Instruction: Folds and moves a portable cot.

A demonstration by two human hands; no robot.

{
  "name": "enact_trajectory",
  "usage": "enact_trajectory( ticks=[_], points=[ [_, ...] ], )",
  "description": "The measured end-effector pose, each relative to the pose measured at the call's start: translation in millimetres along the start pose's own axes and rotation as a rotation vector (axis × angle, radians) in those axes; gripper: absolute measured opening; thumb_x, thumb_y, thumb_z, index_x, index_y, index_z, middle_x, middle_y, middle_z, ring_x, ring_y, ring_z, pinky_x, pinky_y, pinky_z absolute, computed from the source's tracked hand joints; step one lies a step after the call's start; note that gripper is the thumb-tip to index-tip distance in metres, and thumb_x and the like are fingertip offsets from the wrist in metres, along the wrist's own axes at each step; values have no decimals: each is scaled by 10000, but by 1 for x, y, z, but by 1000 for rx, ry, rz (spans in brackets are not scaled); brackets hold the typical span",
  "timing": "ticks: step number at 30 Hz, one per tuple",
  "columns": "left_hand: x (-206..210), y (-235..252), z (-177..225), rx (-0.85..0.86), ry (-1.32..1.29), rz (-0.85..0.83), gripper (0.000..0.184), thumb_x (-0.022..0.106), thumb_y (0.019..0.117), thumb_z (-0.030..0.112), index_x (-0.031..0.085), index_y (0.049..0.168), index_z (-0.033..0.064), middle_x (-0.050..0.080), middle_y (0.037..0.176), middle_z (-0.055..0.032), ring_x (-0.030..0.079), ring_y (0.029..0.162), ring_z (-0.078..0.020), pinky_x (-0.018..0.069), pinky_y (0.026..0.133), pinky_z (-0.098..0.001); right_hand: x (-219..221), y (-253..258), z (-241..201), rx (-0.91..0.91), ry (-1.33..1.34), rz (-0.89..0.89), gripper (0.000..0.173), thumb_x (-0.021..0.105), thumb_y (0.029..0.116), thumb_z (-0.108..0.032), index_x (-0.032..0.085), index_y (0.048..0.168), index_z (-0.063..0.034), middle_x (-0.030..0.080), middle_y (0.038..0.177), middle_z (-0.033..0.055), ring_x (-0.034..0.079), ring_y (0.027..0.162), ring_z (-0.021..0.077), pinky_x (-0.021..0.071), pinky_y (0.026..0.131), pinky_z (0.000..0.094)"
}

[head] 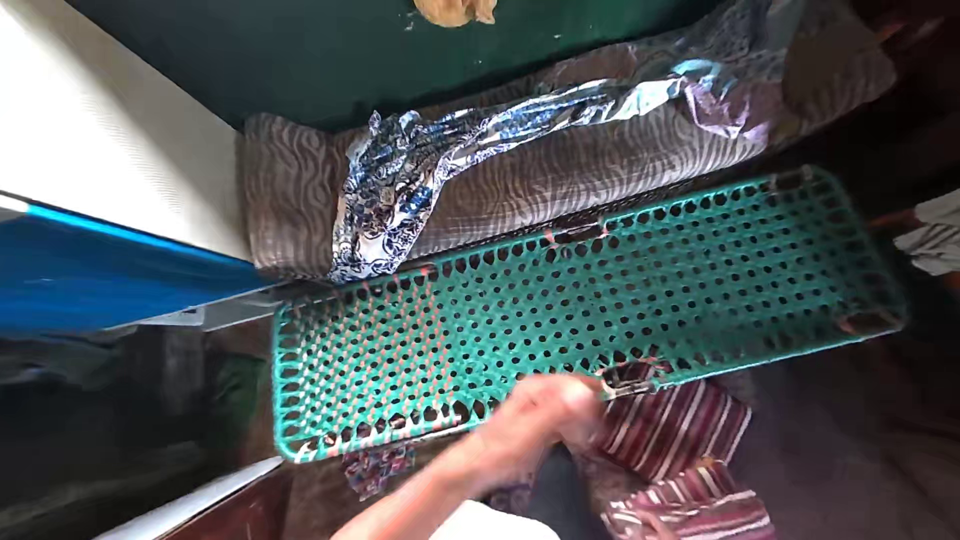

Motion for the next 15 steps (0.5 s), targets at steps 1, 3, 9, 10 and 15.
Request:
enact_trajectory(
  ticks=[1, 3, 9, 10, 15],
  points=[
    [-48, -5, -32, -96, 227, 62, 359, 484, 1065, 388, 602, 781, 203, 519, 692, 191, 503, 677, 99, 418, 649, -117, -7, 17, -14, 4, -56, -59, 428, 667, 976, -128, 600, 1310, 130, 610, 1293, 364, 591, 1225, 511, 419, 1081, 632],
    [-126, -48, -91, -436, 668, 65, 291, 519, 1027, 248, 627, 1017, -22, 606, 825, -41, 581, 760, -82, 498, 740, -276, -25, 48, -40, 53, -176, -133, 434, 668, 987, -164, 607, 1352, 63, 591, 1358, 321, 565, 1278, 476, 401, 1103, 614],
    [-185, -249, -191, -1264, 674, 174, 763, 758, 921, 345, 435, 1527, 13, 394, 1554, -315, 324, 1460, -522, 259, 1204, -619, -45, 122, -73, 78, -334, -203, 426, 606, 1034, -209, 582, 1411, -13, 552, 1445, 251, 519, 1357, 409, 390, 1135, 560],
    [-185, -268, -206, -1346, 645, 217, 763, 739, 940, 365, 417, 1544, 29, 362, 1574, -317, 302, 1471, -523, 244, 1208, -620, -46, 132, -70, 91, -365, -212, 424, 599, 1036, -215, 585, 1413, -22, 549, 1452, 244, 513, 1362, 405, 386, 1133, 561],
    [-219, -277, -270, -1375, 794, 547, 491, 506, 1089, 248, 480, 1460, -74, 490, 1444, -368, 457, 1369, -526, 333, 1150, -607, -42, 188, -33, 143, -576, -276, 446, 613, 1019, -187, 568, 1439, -45, 498, 1506, 226, 445, 1415, 407, 336, 1153, 584]
  ],
)
Point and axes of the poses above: each hand's wrist, its own y-axis towards the middle knuckle, its own x-axis out of the palm, z = x × y, the point moved 4 cm from there along y, towards the middle knuckle
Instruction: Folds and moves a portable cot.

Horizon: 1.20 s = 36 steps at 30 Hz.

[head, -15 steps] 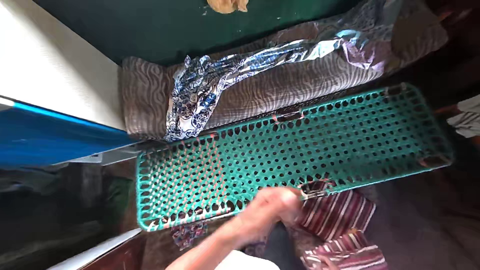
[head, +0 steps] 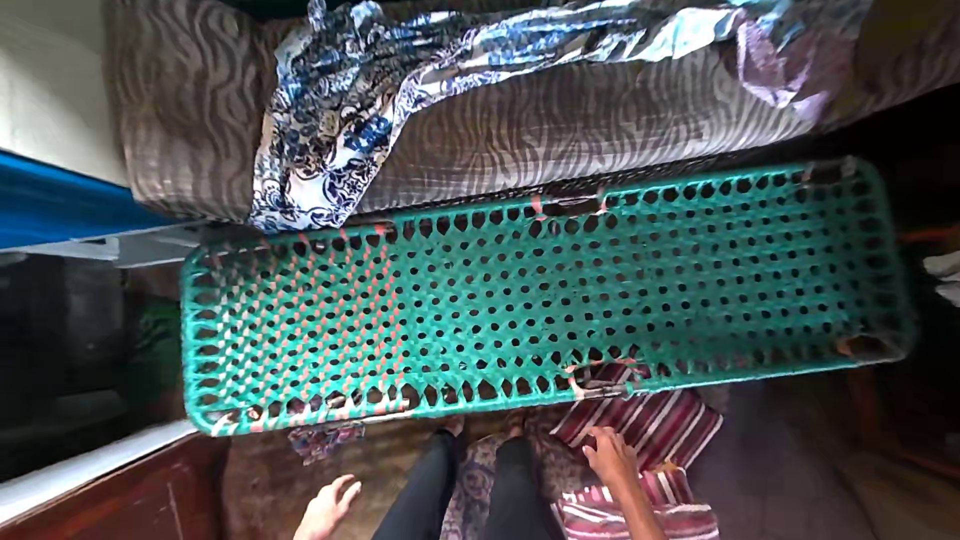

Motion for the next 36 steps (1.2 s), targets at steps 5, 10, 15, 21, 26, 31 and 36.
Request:
enact_trajectory(
  ticks=[5, 10, 15, 21, 26, 31, 36],
  points=[
    [45, 91, 46, -274, -803, 148, 551, 359, 1130, 292, 264, 1570, -25, 319, 1571, -314, 470, 1311, -392, 405, 1039, -498, -3, 86, 35, 6, -138, 98, 570, 638, 983, -113, 458, 1514, -7, 390, 1584, 252, 351, 1474, 435, 275, 1166, 612],
    [114, 136, 88, -546, -1270, 196, 657, 368, 1087, 480, 188, 1599, 109, 257, 1619, -229, 479, 1287, -395, 468, 945, -537, -9, 149, 86, -44, -220, 262, 586, 557, 966, 25, 404, 1531, 42, 322, 1616, 284, 259, 1518, 468, 176, 1187, 685],
    [148, 185, 115, -459, -1623, 220, 604, 297, 1074, 547, 310, 1516, 137, 466, 1444, -181, 544, 1206, -319, 492, 921, -519, -17, 188, 97, -78, -299, 182, 566, 569, 949, 66, 462, 1503, 19, 351, 1598, 289, 234, 1524, 478, 144, 1196, 702],
    [159, 191, 121, -427, -1816, 321, 282, 387, 1103, 343, 424, 1291, 136, 562, 1024, -84, 625, 814, -162, 558, 689, -310, -22, 195, 90, -21, -337, 142, 409, 560, 973, 44, 565, 1382, 50, 535, 1453, 258, 382, 1447, 454, 251, 1164, 655],
    [137, 135, 116, -408, -1649, 367, 291, 429, 1099, 311, 451, 1299, 100, 586, 978, -74, 622, 751, -113, 532, 608, -241, -40, 139, 87, -113, -333, 194, 350, 536, 977, 62, 612, 1318, 75, 577, 1378, 300, 461, 1369, 487, 302, 1117, 661],
    [102, 61, 104, -373, -1519, 412, 393, 500, 1081, 281, 433, 1381, 36, 580, 1061, -117, 580, 791, -129, 506, 670, -267, -68, 50, 76, -148, -374, 126, 363, 567, 967, 39, 619, 1325, 64, 581, 1382, 296, 467, 1371, 484, 303, 1117, 672],
    [43, -6, 109, -377, -1450, 413, 446, 603, 1019, 253, 459, 1383, 38, 558, 1148, -145, 552, 896, -188, 495, 749, -341, -119, -23, 72, -216, -345, 97, 343, 655, 928, -35, 680, 1266, 21, 612, 1351, 281, 490, 1353, 472, 315, 1109, 679]
  ],
)
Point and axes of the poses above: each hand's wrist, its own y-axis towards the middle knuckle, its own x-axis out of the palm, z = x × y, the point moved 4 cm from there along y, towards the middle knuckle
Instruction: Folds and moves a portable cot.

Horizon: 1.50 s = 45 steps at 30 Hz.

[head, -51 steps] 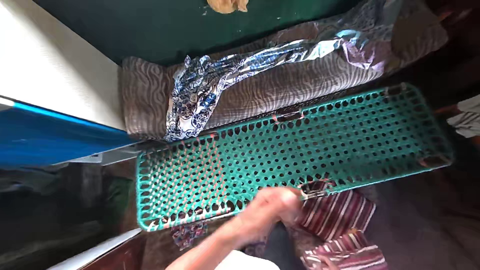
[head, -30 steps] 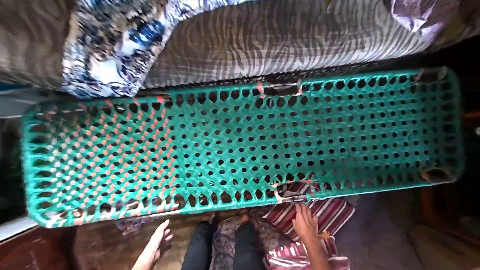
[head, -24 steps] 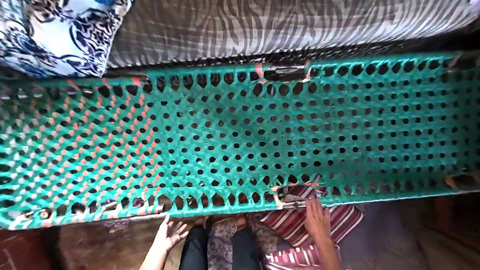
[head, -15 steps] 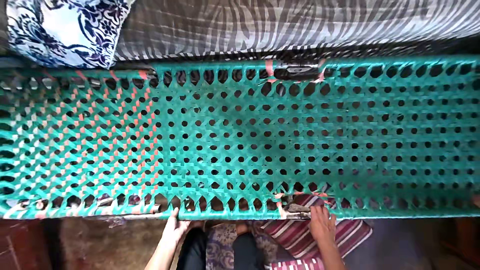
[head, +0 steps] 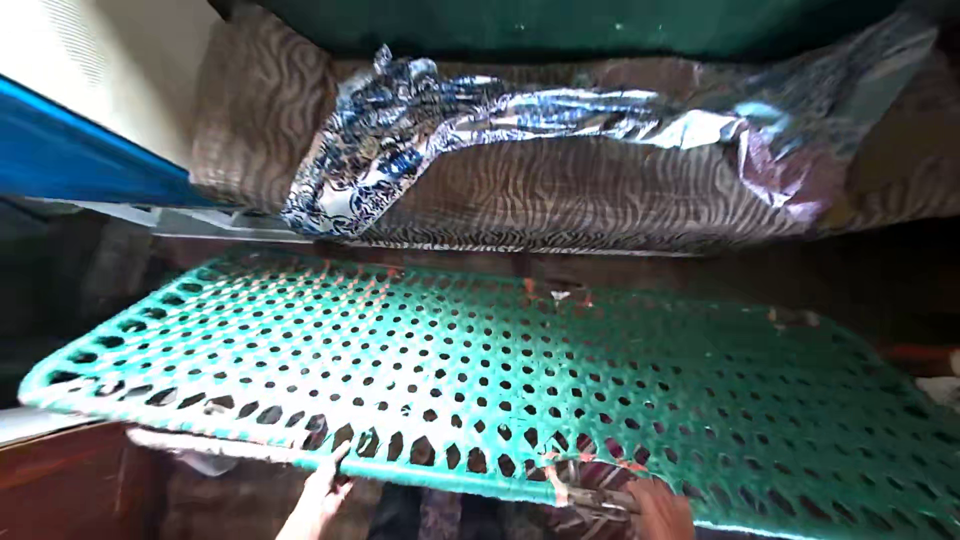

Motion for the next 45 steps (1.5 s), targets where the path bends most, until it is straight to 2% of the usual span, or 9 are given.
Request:
enact_trajectory(
  ticks=[7, 12, 18, 22, 25, 28, 31, 40, 45],
  points=[
    [58, -54, 99, 291, 1, -62, 498, 663, 968, 169, 434, 1366, -21, 571, 1013, -132, 570, 766, -141, 508, 656, -302, -95, -2, -11, -184, 85, 611, 387, 715, 836, 51, 734, 1218, -13, 619, 1284, 348, 546, 1238, 567, 366, 1016, 742],
    [121, -84, 178, 363, 30, -40, 505, 648, 993, 254, 446, 1367, -19, 543, 1028, -134, 531, 760, -153, 489, 672, -300, -116, 10, -43, -92, 415, 1081, 595, 699, 899, -148, 528, 1407, 107, 437, 1450, 423, 411, 1332, 646, 304, 1049, 772],
    [197, -79, 250, 419, -114, -81, 676, 705, 944, 188, 357, 1481, -33, 516, 1327, -222, 550, 1044, -247, 491, 889, -375, -74, 48, -92, -2, 858, 655, 804, 652, 1003, -230, 195, 1570, 113, 376, 1512, 403, 455, 1362, 536, 368, 1121, 621],
    [218, -84, 272, 415, -28, -206, 744, 619, 1004, 443, 301, 1539, 35, 479, 1422, -211, 549, 1149, -270, 482, 939, -397, -112, 79, -102, 88, 813, 673, 629, 522, 1070, -161, 228, 1554, 112, 459, 1448, 390, 597, 1200, 501, 468, 1023, 593],
    [180, -67, 272, 609, 218, -253, 634, 535, 1054, 450, 401, 1498, 17, 458, 1473, -239, 486, 1297, -347, 417, 1037, -500, -156, 93, -120, 145, 718, 675, 603, 487, 1090, -199, 250, 1533, 135, 471, 1425, 402, 581, 1225, 509, 452, 1041, 587],
    [103, -20, 272, 964, 681, 53, 551, 651, 1008, 337, 547, 1406, -29, 476, 1471, -322, 389, 1412, -502, 261, 1164, -637, -190, 101, -136, 278, 637, 662, 598, 447, 1102, -208, 219, 1550, 115, 476, 1422, 401, 553, 1271, 512, 443, 1059, 577],
    [41, 43, 272, 994, 754, 277, 707, 682, 965, 277, 395, 1487, -104, 253, 1562, -420, 182, 1479, -590, 135, 1210, -629, -192, 98, -136, 350, 592, 665, 616, 455, 1096, -182, 183, 1558, 123, 433, 1450, 423, 510, 1311, 541, 417, 1082, 593],
    [3, 119, 293, 662, 772, 166, 822, 703, 953, 447, 363, 1514, -50, 438, 1483, -354, 417, 1398, -498, 318, 1156, -602, -171, 105, -126, 325, 685, 640, 707, 484, 1066, -126, 59, 1563, 143, 292, 1516, 457, 459, 1340, 542, 401, 1107, 566],
    [82, 78, 260, 565, 460, -164, 682, 600, 1038, 246, 261, 1507, -117, 523, 1384, -326, 578, 1247, -347, 462, 1065, -437, -170, 110, -126, 364, 697, 676, 722, 519, 1054, -120, 77, 1561, 140, 276, 1532, 448, 400, 1389, 544, 351, 1141, 571]
  ],
)
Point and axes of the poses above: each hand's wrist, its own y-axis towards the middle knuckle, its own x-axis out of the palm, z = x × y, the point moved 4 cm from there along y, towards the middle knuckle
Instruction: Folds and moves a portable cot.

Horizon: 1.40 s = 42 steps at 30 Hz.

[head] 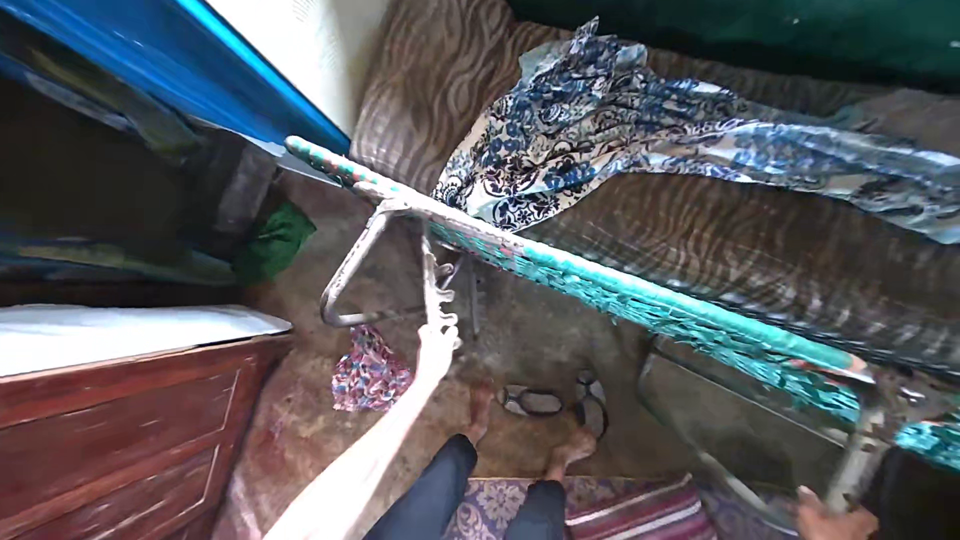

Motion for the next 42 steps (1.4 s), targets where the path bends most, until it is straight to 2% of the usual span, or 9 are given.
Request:
enact_trajectory(
  ticks=[4, 6, 10, 15, 17, 20, 26, 32, 42],
  points=[
    [78, -18, 84, -129, -328, -269, 775, 632, 1029, 226, 146, 1560, -60, 419, 1487, -321, 529, 1309, -344, 468, 1069, -436, -3, -4, -9, 33, -30, 22, 718, 517, 1058, -121, 78, 1563, 138, 253, 1550, 441, 365, 1418, 542, 321, 1161, 566],
    [98, -14, 120, -176, -457, -420, 574, 577, 1058, 227, 339, 1501, -49, 497, 1403, -277, 572, 1190, -312, 501, 983, -415, -1, -5, -10, 56, -34, 30, 710, 515, 1058, -118, 84, 1563, 134, 263, 1546, 439, 377, 1412, 537, 330, 1154, 564],
    [71, -5, 126, -70, 18, -640, 563, 547, 1069, 326, 403, 1501, -6, 554, 1385, -243, 575, 1198, -294, 451, 1018, -414, -1, 1, -13, 68, -32, 33, 714, 527, 1052, -123, 96, 1566, 121, 275, 1550, 422, 393, 1406, 516, 352, 1139, 562],
    [-89, 17, 82, 580, 591, 272, 538, 734, 901, 335, 631, 1352, 61, 571, 1346, -323, 469, 1298, -574, 318, 1028, -774, -3, 4, -14, 60, 7, 20, 700, 527, 1055, -119, 113, 1570, 112, 281, 1551, 418, 374, 1421, 519, 329, 1154, 574],
    [-152, 44, 52, 410, 552, 414, 720, 717, 922, 377, 464, 1499, 29, 421, 1500, -347, 329, 1418, -576, 223, 1114, -746, -2, -1, -6, 57, -1, 7, 702, 531, 1055, -123, 114, 1567, 116, 272, 1556, 417, 356, 1436, 516, 316, 1165, 568],
    [-182, 76, 21, 163, 443, 293, 580, 585, 1040, 406, 556, 1344, -88, 615, 1267, -330, 578, 1212, -467, 406, 1036, -619, -3, -2, -5, 18, 1, 7, 681, 529, 1057, -119, 143, 1558, 131, 278, 1550, 423, 355, 1434, 518, 303, 1171, 570],
    [-141, 47, 21, -17, 309, 262, 588, 478, 1084, 415, 536, 1347, -107, 582, 1301, -341, 572, 1229, -430, 406, 1063, -562, -5, -1, -4, -17, 41, -16, 666, 518, 1065, -139, 159, 1556, 134, 299, 1536, 424, 376, 1416, 522, 315, 1158, 579],
    [-72, -6, 32, -78, -157, 175, 421, 298, 1141, 250, 402, 1399, -65, 562, 1077, -139, 577, 782, -123, 494, 725, -275, -1, -2, 0, 19, 98, -44, 604, 495, 1080, -157, 209, 1548, 96, 505, 1328, 394, 612, 1048, 404, 476, 948, 504],
    [24, -28, 83, -76, -694, 145, 536, 214, 1143, 360, 209, 1563, 29, 374, 1532, -196, 554, 1250, -250, 506, 975, -361, 0, 5, -10, -79, 350, -167, 506, 517, 1071, -167, 345, 1458, 112, 609, 997, 181, 624, 787, 141, 534, 772, 296]
  ],
)
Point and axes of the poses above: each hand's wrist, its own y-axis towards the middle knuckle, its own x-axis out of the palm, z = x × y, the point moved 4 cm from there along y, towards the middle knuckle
